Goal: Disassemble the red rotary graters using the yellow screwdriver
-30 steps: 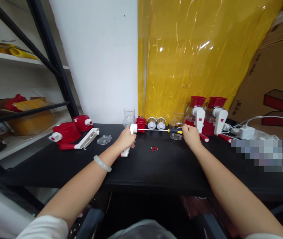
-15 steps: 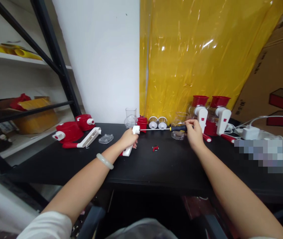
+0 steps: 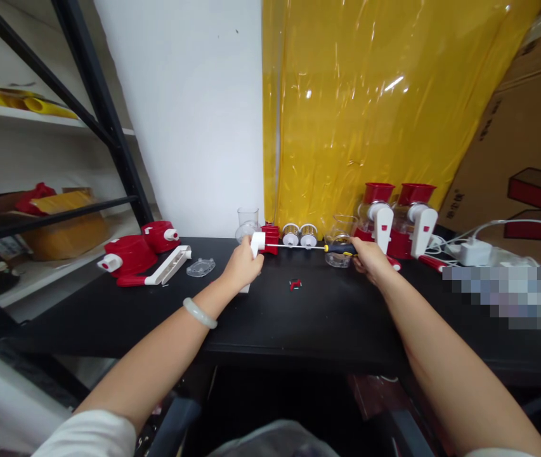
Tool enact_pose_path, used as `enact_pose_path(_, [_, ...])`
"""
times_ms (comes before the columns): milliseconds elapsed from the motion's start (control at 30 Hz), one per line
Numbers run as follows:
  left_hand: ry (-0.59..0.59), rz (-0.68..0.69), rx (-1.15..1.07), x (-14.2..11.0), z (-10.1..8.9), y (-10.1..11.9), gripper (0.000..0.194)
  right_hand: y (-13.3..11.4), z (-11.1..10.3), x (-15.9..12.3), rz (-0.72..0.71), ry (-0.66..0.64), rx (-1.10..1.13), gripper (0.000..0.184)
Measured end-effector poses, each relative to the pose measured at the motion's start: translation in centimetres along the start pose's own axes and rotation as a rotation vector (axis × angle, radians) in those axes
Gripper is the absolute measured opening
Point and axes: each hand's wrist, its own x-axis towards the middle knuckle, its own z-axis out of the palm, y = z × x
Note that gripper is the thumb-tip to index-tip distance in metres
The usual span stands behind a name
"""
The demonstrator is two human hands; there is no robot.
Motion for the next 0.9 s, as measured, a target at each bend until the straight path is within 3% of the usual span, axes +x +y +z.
enact_pose_path(233, [-0.059, -0.089, -0.189, 0.3, 0.0, -0.3, 0.04, 0.7, 0.4, 0.4, -0.21, -0.055, 0.069, 0.037])
enact_pose_path(467, [-0.205, -0.218, -0.352, 0.5, -0.3, 0.1, 0.043, 1.0, -0.4, 0.7, -0.527, 0.014, -0.186, 0.032])
enact_pose_path(633, [-0.28, -0.347, -0.401, 0.6, -0.5, 0.2, 0.029, 0.6, -0.6, 0.0, -0.695, 0.008, -0.341, 0.033])
enact_pose_path(700, [-0.282, -0.368, -0.409, 0.6, -0.4, 0.2, 0.024, 0.4, -0.4, -0.2, -0.686, 0.003, -0.345, 0.033])
enact_pose_path(767, [-0.265, -0.354, -0.408, 0.6, -0.2, 0.2, 0.027, 0.4, -0.2, -0.2, -0.589, 0.017, -0.284, 0.03])
enact_pose_path(900, [-0.151, -0.203, -0.202, 0.3, -0.1, 0.3, 0.038, 0.4, -0.1, 0.0, -0.164, -0.056, -0.194, 0.027])
